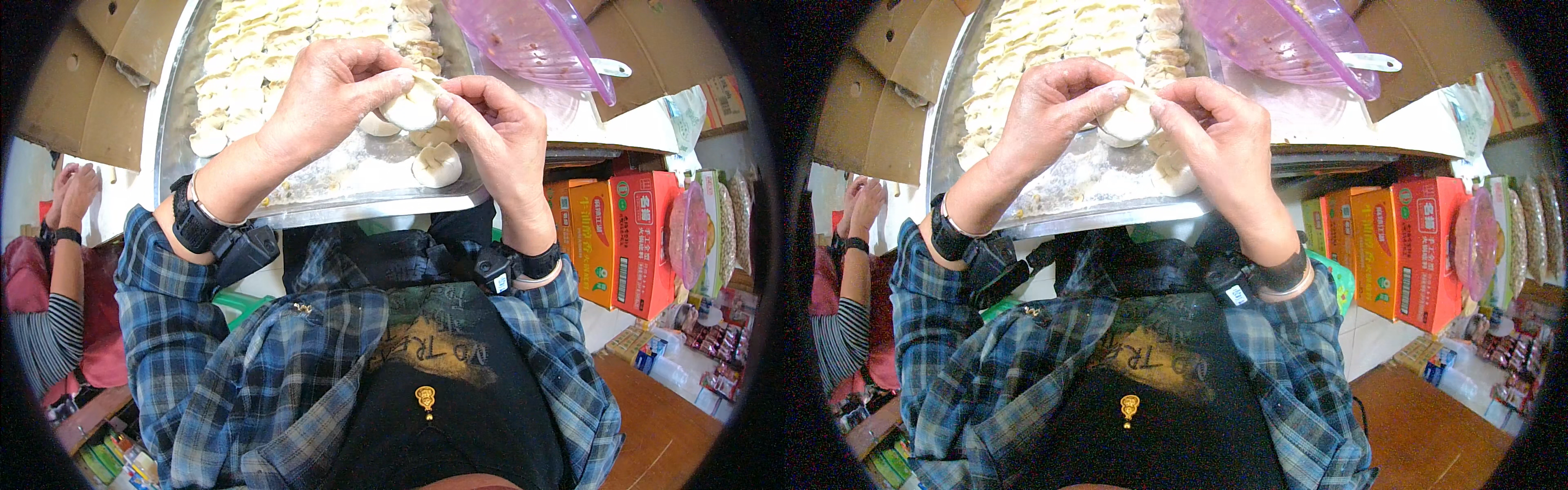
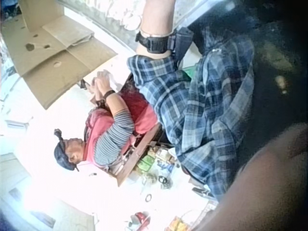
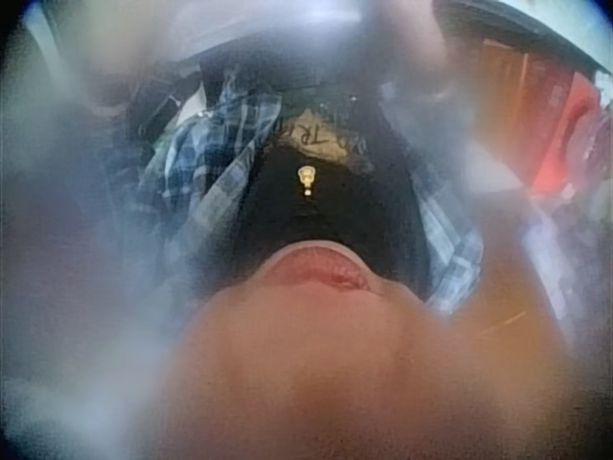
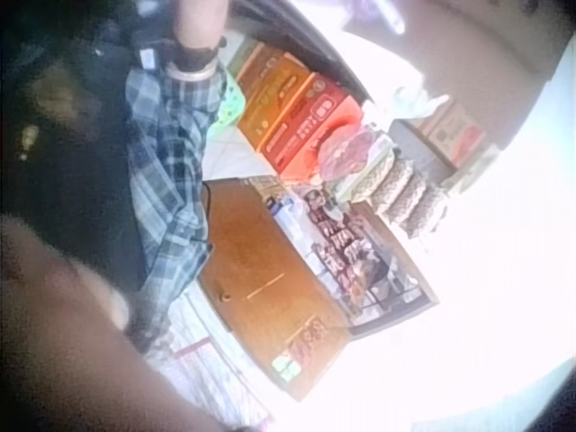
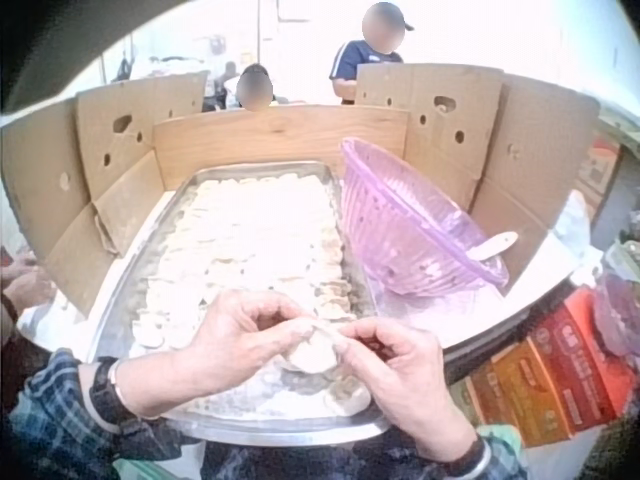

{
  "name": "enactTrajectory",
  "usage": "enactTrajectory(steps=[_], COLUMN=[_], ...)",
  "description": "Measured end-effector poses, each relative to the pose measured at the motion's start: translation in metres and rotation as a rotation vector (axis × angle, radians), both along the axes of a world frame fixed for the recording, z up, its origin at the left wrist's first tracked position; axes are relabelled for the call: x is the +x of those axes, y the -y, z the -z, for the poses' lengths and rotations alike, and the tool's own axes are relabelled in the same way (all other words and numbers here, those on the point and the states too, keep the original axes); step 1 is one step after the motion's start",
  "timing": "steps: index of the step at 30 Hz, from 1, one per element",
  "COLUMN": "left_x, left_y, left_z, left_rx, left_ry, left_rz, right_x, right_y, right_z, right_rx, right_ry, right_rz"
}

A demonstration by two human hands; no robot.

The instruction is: The person fills round dough wrappers with a meat and corn mixture using a spoon, then folds and pleats the edges to seal them into dumplings. The finished dumplings are placed in rows on a metal tray.

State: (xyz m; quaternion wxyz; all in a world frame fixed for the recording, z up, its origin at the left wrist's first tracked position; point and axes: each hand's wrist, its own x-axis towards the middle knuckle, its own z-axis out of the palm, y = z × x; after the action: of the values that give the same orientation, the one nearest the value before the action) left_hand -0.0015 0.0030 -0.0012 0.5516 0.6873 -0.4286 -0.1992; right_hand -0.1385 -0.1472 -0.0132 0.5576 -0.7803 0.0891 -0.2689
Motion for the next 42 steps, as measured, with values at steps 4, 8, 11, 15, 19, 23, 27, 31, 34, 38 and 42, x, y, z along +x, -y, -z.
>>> enactTrajectory(steps=[4, 8, 11, 15, 19, 23, 27, 31, 34, 38, 42], left_x=[-0.003, -0.005, -0.006, -0.009, -0.009, -0.009, -0.009, -0.011, -0.010, -0.007, -0.003], left_y=[0.001, -0.001, 0.000, 0.002, -0.001, 0.005, 0.001, -0.001, -0.001, 0.003, 0.005], left_z=[0.000, -0.001, -0.001, 0.001, 0.000, 0.001, -0.001, 0.000, 0.001, 0.001, 0.000], left_rx=[0.023, 0.166, 0.176, 0.101, 0.207, 0.075, 0.130, 0.073, 0.067, 0.010, -0.071], left_ry=[0.025, 0.226, 0.295, 0.242, 0.253, 0.104, 0.137, 0.240, 0.365, 0.219, -0.225], left_rz=[-0.027, -0.019, 0.006, 0.054, 0.108, 0.111, 0.076, 0.050, -0.004, 0.041, 0.100], right_x=[0.004, 0.008, 0.007, 0.005, 0.005, 0.007, 0.003, 0.000, 0.003, 0.003, 0.003], right_y=[0.002, 0.002, -0.001, -0.003, -0.002, 0.000, -0.001, -0.001, -0.002, -0.001, 0.002], right_z=[0.000, 0.000, -0.001, -0.001, 0.000, 0.001, 0.001, 0.002, 0.005, 0.004, 0.002], right_rx=[-0.393, -0.679, -0.601, -0.521, -0.603, -0.720, -0.371, -0.181, -0.120, 0.009, 0.181], right_ry=[0.148, 0.278, 0.219, 0.204, 0.205, 0.309, 0.161, 0.054, 0.050, -0.015, -0.035], right_rz=[0.020, 0.023, 0.042, 0.079, 0.076, 0.012, 0.011, -0.020, -0.031, -0.064, -0.029])
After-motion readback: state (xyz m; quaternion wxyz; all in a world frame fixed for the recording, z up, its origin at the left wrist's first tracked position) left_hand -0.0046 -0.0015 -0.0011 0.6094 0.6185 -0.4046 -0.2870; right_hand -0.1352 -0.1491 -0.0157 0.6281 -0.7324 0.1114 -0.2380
